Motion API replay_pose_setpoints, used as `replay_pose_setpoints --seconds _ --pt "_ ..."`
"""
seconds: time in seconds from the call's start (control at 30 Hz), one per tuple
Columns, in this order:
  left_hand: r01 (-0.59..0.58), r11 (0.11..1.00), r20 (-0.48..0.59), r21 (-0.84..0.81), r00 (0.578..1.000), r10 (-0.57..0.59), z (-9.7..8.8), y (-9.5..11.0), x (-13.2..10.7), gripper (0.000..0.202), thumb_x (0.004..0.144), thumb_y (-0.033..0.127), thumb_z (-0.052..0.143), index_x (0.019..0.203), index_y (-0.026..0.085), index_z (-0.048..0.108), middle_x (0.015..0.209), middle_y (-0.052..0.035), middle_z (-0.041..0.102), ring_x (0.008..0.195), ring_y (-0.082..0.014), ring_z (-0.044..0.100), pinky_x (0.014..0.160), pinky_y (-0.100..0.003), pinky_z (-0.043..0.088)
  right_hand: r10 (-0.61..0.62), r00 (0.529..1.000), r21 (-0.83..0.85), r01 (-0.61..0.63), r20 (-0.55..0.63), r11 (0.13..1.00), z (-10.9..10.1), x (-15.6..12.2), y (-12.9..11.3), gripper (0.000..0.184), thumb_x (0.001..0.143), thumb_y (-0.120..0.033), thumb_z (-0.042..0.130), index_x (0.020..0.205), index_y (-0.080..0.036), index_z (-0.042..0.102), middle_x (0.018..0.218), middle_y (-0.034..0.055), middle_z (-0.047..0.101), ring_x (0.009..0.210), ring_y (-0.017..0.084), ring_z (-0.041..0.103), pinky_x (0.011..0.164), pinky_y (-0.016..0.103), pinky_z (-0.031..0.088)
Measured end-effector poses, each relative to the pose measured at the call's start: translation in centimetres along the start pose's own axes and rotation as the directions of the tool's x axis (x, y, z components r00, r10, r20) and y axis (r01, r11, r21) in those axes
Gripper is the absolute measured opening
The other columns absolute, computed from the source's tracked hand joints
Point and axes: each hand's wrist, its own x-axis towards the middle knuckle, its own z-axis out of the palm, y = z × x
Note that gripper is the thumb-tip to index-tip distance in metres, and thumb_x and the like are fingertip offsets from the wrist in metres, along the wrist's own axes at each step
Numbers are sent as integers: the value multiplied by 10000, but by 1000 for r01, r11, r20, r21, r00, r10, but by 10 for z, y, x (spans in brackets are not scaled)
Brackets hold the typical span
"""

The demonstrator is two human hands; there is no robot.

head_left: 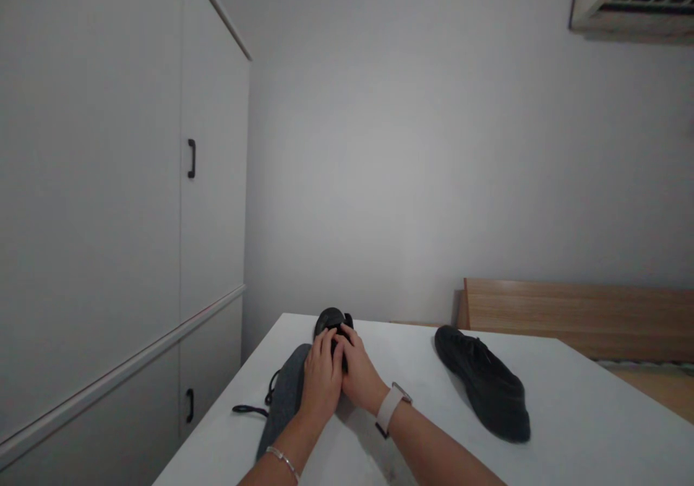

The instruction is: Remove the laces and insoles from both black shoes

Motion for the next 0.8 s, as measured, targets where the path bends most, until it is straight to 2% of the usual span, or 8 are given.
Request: replay_pose_setpoints --seconds 0.1,0.13,0.2,0.27,0.37,0.47,0.63,0.8 --pt "-35 996 -21 -87 999 34 6 -5 -1 388 1020 333 294 1342 168 436 1390 -144 465 1328 -244 428 1106 -460 379 -45 999 -16 45 -5 999 -16 -13 7 689 724 25 522 1386 -155 455 1493 173 373 1402 275 336 1150 463 324" --pt "-42 992 -32 -115 999 39 6 -6 -2 383 1009 357 339 1326 171 447 1386 -148 457 1321 -264 430 1100 -481 380 -56 998 -31 55 -21 998 -28 -20 12 692 723 22 520 1378 -193 460 1499 142 373 1400 271 335 1155 478 308" --pt "-48 988 -58 -149 998 39 7 -6 -2 373 962 376 464 1275 173 477 1364 -154 452 1288 -304 450 1076 -514 392 -126 988 -203 105 -92 973 -61 -36 24 574 783 -29 507 1320 -233 502 1470 116 421 1364 289 373 1127 521 321" --pt "-53 986 -79 -159 996 41 7 -6 -3 347 909 324 554 1219 180 499 1330 -148 457 1247 -319 478 1052 -522 408 -123 972 -372 41 -198 927 -101 -51 42 423 851 -102 486 1257 -211 531 1349 139 528 1252 304 479 1048 523 386" --pt "-68 980 -104 -186 993 49 8 -6 -3 285 876 232 571 1152 195 509 1280 -127 465 1213 -314 497 1043 -525 413 -55 962 -574 -113 -268 811 -161 -73 75 202 898 -258 505 1062 -194 604 1084 134 649 1020 313 597 881 475 448" --pt "-72 978 -111 -198 993 51 10 -8 -2 263 883 208 558 1137 195 495 1280 -126 446 1221 -319 481 1053 -538 401 64 968 -671 -216 -244 709 -197 -96 104 247 933 -371 471 812 -209 613 845 86 681 798 270 636 744 400 435" --pt "-82 983 -88 -166 994 68 12 -13 0 300 912 205 529 1203 177 459 1299 -144 427 1227 -321 462 1061 -548 394 104 990 -686 -144 -101 713 -207 -126 134 452 976 -474 411 672 -215 621 689 51 678 698 236 642 744 372 405" --pt "-121 989 -136 -91 985 108 5 -4 1 380 917 197 528 1280 165 422 1340 -166 403 1261 -335 426 1064 -574 384 59 974 -683 -195 -217 704 -191 -129 132 519 973 -489 416 558 -211 559 572 39 623 567 208 612 578 310 356"
